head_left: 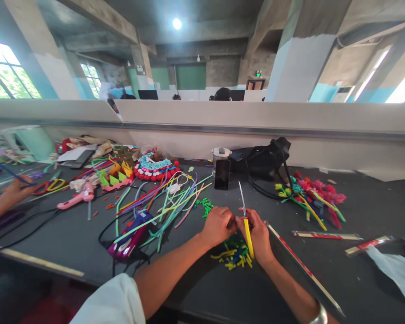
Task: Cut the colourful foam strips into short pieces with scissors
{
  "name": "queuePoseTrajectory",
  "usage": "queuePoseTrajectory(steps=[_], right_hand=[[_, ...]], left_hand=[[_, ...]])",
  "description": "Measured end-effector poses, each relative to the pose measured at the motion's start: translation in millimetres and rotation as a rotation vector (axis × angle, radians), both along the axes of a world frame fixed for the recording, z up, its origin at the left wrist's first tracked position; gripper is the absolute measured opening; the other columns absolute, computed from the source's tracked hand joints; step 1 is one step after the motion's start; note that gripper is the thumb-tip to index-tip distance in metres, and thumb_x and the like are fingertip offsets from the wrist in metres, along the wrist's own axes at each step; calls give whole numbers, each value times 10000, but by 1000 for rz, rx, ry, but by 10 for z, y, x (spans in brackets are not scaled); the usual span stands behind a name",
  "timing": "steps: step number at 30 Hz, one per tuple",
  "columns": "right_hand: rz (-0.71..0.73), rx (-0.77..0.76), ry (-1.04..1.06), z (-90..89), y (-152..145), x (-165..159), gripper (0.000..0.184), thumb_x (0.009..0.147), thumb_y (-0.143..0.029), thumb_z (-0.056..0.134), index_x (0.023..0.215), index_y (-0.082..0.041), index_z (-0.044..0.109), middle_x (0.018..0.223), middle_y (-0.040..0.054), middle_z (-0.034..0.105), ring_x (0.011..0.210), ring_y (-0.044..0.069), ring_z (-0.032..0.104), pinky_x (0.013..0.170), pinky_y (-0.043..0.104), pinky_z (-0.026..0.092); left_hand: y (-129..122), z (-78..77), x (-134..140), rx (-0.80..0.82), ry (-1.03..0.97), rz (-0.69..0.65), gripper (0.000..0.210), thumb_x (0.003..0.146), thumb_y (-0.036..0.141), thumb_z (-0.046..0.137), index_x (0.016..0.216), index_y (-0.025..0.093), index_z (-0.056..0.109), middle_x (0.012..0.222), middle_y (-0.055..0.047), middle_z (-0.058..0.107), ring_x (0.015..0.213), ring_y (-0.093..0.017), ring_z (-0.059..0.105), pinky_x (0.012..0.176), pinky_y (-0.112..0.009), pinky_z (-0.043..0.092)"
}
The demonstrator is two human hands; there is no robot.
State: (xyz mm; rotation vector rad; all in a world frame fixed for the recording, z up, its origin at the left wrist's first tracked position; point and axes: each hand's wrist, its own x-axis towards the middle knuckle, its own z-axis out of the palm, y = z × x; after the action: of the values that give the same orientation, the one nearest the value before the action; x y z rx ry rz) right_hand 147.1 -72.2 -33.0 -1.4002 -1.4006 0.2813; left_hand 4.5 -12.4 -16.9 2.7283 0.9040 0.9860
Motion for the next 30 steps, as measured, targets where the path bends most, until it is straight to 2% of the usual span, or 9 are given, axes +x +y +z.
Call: queuePoseTrajectory(steps=[8,13,16,18,19,23,24,26,30], right_hand=[[6,4,5,-24,7,20,326,842,-394,510,1086,-180,546,1022,83,635,782,173,613,709,290,493],[-25,18,15,-10,10,42,317,830,-377,515,1078,-182,544,975,59,641,713,149,603,664,269,484],[-22,33,4,-6,19,63,319,828,-375,506,1072,-171,541,973,64,640,718,150,607,674,276,485],[-23,45,7,-1,26,74,327,828,-378,503,1076,-168,537,962,63,636,714,149,608,674,280,487],[-19,51,12,4,29,79,333,828,-381,503,1081,-167,533,956,63,633,716,150,609,676,282,489],[11,56,22,35,33,87,350,826,-392,507,1093,-166,515,944,71,633,725,156,615,696,296,496],[18,49,18,43,31,84,355,824,-395,513,1097,-169,511,929,67,637,718,155,615,696,296,496],[36,37,7,58,22,73,358,821,-394,523,1104,-176,508,918,60,641,717,151,616,701,292,495],[79,40,-5,69,3,41,341,826,-389,527,1107,-195,507,972,56,632,766,144,627,740,288,496]], left_hand=[[-38,60,7,117,97,7,124,821,240,502,730,177,560,723,-72,542,721,-197,506,679,-338,311],[-100,66,39,92,86,-11,136,822,232,487,731,169,566,736,-80,539,736,-205,501,718,-354,319],[-124,61,59,14,20,-18,106,789,223,519,717,167,573,742,-78,546,747,-204,507,743,-353,330],[-119,70,70,-125,-76,-5,76,754,225,545,726,168,588,741,-65,557,734,-192,510,725,-333,341],[-109,82,75,-244,-129,8,76,734,235,559,725,169,595,723,-53,558,705,-181,507,695,-318,346],[-41,184,66,-928,-329,-5,141,684,282,546,662,158,611,600,-5,543,556,-130,467,566,-265,338],[-23,218,53,-1049,-371,-28,152,674,282,537,645,154,613,588,-1,547,538,-121,462,552,-257,337],[5,278,16,-1167,-433,-64,148,649,268,539,628,149,624,586,3,558,521,-105,460,540,-244,339],[35,320,-67,-1201,-423,-128,121,583,236,610,642,143,660,608,0,584,541,-100,468,540,-236,357]])
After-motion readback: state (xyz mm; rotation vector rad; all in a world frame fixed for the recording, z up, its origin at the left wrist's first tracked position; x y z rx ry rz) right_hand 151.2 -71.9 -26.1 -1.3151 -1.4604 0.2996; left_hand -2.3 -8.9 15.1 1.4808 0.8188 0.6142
